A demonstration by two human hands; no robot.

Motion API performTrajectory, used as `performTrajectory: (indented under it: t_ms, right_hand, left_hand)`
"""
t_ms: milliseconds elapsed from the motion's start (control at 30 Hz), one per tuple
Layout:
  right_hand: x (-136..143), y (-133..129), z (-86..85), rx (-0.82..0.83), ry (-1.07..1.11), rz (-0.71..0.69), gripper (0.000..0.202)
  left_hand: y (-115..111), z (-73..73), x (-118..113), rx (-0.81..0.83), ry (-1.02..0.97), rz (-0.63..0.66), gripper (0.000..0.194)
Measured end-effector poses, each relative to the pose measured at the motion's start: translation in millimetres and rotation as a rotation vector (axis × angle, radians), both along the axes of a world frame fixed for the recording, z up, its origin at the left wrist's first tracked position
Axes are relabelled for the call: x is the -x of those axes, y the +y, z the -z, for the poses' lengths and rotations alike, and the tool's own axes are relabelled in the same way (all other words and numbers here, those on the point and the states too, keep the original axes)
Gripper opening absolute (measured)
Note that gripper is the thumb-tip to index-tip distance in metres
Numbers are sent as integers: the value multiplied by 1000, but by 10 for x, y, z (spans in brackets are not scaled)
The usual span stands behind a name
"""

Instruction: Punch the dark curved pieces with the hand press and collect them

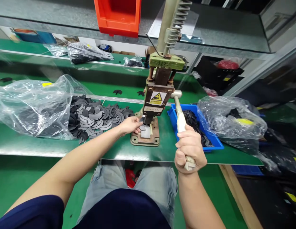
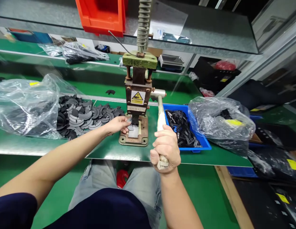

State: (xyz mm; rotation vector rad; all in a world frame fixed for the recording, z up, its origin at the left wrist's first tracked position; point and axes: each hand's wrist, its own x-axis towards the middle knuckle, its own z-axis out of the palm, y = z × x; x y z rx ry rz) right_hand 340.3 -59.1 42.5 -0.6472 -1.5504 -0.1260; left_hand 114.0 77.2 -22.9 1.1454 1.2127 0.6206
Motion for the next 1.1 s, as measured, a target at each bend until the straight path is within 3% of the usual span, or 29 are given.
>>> performTrajectory:
  t_ms: [200, 300, 433, 567, 667, 800, 900, 967, 1000, 1100]
  right_hand:
    - [10, -3, 10, 14, 17, 27, 23]
    - [9, 3, 2, 3, 11, 17, 21]
    - [23, 19, -8, -21, 22, 20, 20]
    - [24, 25, -5, -20, 18, 36, 20]
    - [11, 26, -7, -15, -1, 36, 20]
    - [4, 33, -7, -23, 1, 35, 20]
    - [16, 51, 2, -34, 19, 22, 20]
    - [32, 68, 11, -45, 41, 23, 20]
    - [40, 77, 15, -53, 52, 24, 21]
    - [63, 96, 20, -74, 79, 24, 23]
  left_hand:
    - [158, -9, -33, -51, 177, 131, 27]
    - [238, -55, -59, 3, 220, 173, 20]
    - [314, -77, -93, 63, 196, 185, 21]
    - [296, -82, -166, 1, 221, 146, 26]
    - [224, -177, -145, -44, 189, 153, 22]
    - [126, -399, 224, -240, 17, 226, 21]
    - [47, -437, 719, -518, 250, 42, 31]
    - [-30, -342, 1050, -663, 569, -46, 42]
    - [-75, -265, 1193, -733, 693, -23, 43]
    - [-208, -6, 1471, -957, 906, 186, 26]
